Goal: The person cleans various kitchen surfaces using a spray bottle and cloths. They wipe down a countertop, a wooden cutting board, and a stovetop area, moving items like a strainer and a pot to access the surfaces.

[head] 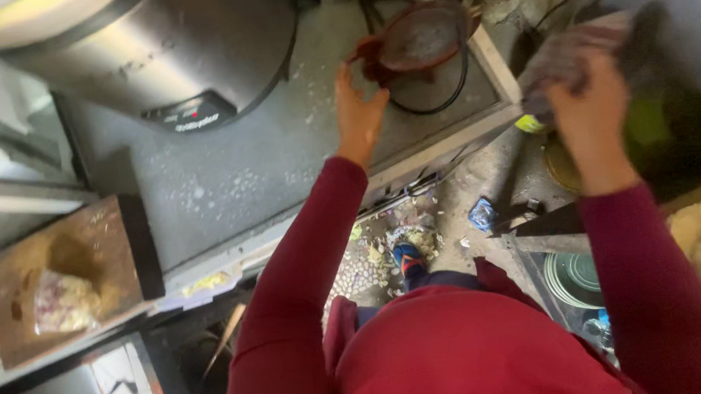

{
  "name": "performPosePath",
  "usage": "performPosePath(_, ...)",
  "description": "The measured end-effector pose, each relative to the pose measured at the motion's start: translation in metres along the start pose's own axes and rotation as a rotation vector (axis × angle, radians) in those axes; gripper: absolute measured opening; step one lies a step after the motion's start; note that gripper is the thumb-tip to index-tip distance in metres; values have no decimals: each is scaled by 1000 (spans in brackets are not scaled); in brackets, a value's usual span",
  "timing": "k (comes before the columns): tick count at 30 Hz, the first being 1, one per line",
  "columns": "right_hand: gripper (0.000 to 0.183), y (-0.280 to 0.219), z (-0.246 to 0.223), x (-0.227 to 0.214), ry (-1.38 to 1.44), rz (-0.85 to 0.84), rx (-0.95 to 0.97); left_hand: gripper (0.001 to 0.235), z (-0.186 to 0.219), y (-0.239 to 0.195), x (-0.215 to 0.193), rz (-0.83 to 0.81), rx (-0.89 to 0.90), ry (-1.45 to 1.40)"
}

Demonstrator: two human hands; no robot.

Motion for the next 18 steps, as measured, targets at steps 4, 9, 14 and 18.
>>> performPosePath(4, 39, -7, 14, 114, -53, -379, -100, 68, -20, 47, 10, 24, -112, -270)
performPosePath(9, 42, -61, -30, 148, -183, -355, -412, 37, -7, 35, -16, -36, -167, 83)
performPosePath(14, 47, -65, -85, 181, -120, -433, -461, 46, 30, 41, -20, -93, -62, 39)
performPosePath(18, 46, -52, -110, 220, -117, -383, -484, 46, 52, 47, -1, -207, 55, 127)
Point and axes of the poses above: each hand's wrist, its own y-axis towards the middle knuckle, its own x-axis out of the palm, z = x × y, the point moved 10 cm from there along y, towards the middle knuckle, and after that the axes turned 5 degrees about y, right-handed, at the moved point
